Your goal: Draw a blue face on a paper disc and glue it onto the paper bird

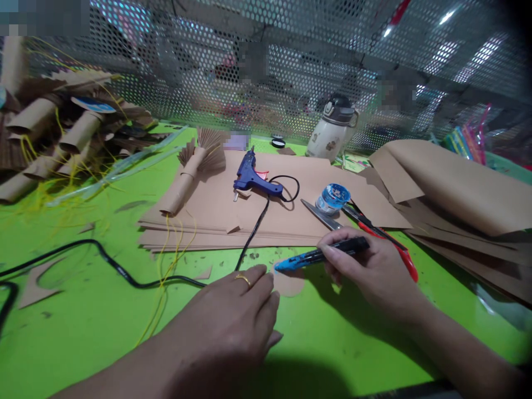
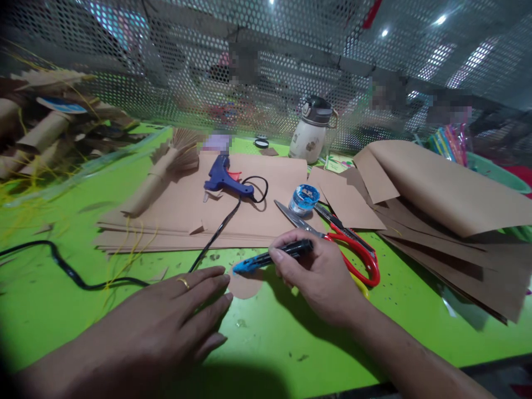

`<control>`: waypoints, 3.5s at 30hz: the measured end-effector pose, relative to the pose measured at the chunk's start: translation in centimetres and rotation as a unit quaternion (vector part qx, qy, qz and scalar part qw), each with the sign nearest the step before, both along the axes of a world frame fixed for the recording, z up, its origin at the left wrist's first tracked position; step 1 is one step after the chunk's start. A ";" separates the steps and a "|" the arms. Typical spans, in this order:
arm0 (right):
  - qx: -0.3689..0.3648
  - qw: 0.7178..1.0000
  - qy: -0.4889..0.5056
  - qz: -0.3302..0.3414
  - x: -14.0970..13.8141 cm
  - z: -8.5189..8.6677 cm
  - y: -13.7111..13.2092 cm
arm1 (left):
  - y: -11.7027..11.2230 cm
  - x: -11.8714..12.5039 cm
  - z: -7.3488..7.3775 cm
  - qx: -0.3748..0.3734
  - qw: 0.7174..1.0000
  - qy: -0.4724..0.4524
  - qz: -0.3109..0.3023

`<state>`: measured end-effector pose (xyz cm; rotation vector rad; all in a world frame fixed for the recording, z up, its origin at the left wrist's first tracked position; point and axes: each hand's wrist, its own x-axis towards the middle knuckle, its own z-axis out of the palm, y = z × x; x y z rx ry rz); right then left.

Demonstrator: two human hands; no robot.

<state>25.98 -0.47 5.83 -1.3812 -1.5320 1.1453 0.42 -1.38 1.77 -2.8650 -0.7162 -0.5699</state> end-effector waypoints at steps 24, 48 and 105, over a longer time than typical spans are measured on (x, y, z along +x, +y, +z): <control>0.006 0.999 -0.041 0.000 0.0 0.5 0.0 | -0.6 -0.1 0.7 -0.047 0.999 0.009 0.001; 0.106 0.985 -0.127 0.047 0.3 1.3 -0.4 | -0.6 -0.3 1.0 -0.035 0.999 0.033 -0.004; 0.206 0.964 -0.168 0.031 0.9 1.0 -0.8 | -0.5 -0.1 0.0 -0.024 0.999 0.007 0.021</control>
